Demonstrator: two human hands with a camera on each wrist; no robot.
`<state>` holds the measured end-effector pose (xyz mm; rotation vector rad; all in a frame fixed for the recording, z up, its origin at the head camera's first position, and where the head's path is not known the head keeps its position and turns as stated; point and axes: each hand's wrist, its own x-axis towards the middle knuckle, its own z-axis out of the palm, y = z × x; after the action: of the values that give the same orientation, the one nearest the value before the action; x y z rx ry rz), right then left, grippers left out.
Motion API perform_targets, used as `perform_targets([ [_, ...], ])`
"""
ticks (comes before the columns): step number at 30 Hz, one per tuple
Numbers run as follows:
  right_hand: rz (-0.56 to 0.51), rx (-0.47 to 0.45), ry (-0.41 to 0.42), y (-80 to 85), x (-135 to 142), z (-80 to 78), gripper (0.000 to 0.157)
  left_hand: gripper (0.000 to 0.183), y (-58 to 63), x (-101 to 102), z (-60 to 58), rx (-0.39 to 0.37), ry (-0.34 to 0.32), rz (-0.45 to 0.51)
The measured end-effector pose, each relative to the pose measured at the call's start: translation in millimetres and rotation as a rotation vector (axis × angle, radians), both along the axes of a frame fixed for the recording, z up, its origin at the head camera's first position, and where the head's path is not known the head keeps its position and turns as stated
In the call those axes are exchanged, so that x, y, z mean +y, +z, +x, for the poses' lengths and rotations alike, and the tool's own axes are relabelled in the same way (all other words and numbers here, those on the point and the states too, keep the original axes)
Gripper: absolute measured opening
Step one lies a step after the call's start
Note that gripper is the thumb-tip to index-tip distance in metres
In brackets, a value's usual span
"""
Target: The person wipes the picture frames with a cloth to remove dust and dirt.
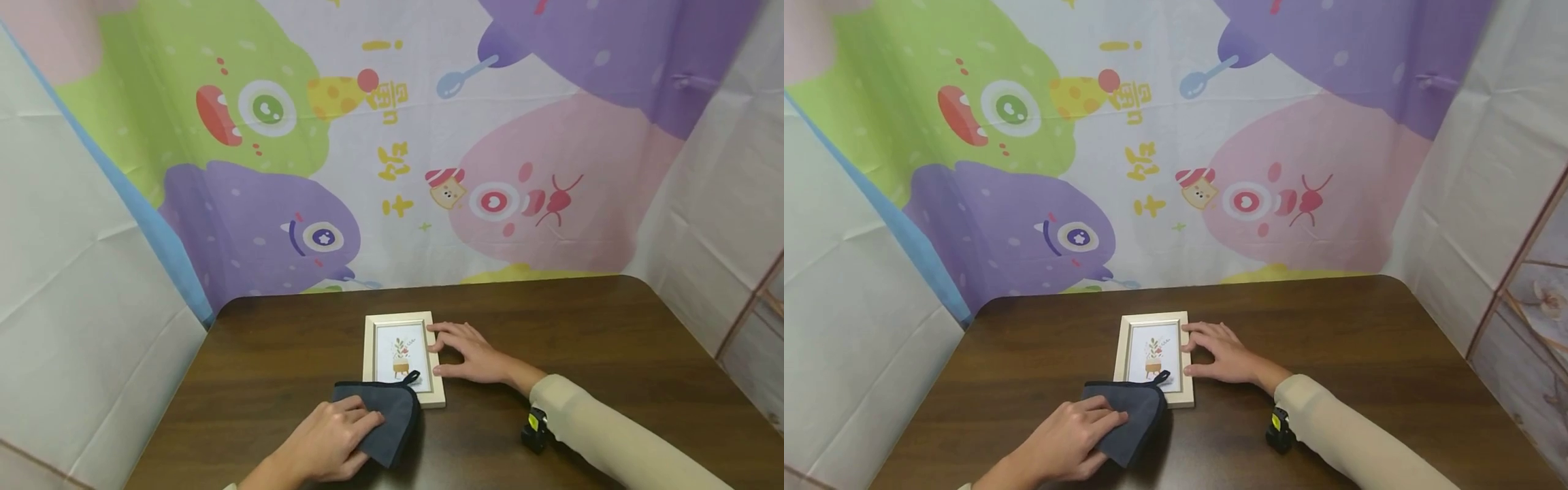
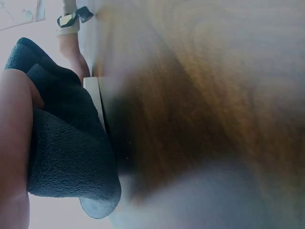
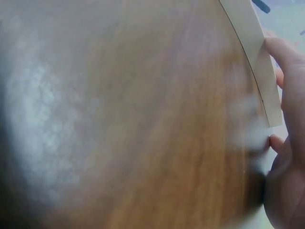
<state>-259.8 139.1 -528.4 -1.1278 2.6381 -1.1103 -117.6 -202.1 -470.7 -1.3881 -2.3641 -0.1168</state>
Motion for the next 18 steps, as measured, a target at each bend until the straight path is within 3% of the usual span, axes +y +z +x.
perform_targets([
  [9, 0.005, 0.026, 0.008, -1.2, 1.4, -1.6, 0.025, 0.044, -8.1, 1.0, 3.0, 0.014, -0.047, 0.019],
  [14, 0.029, -0.024, -0.008, 5.2, 0.1, 0.4, 0.021, 0.044, -12.9, 0.1, 2.4, -0.023, -0.032, 0.0],
  [18, 0.032, -0.014, -0.008, 3.1, 0.0, 0.7, 0.022, 0.042, -16.4, -0.2, 2.2, -0.046, -0.01, 0.0],
])
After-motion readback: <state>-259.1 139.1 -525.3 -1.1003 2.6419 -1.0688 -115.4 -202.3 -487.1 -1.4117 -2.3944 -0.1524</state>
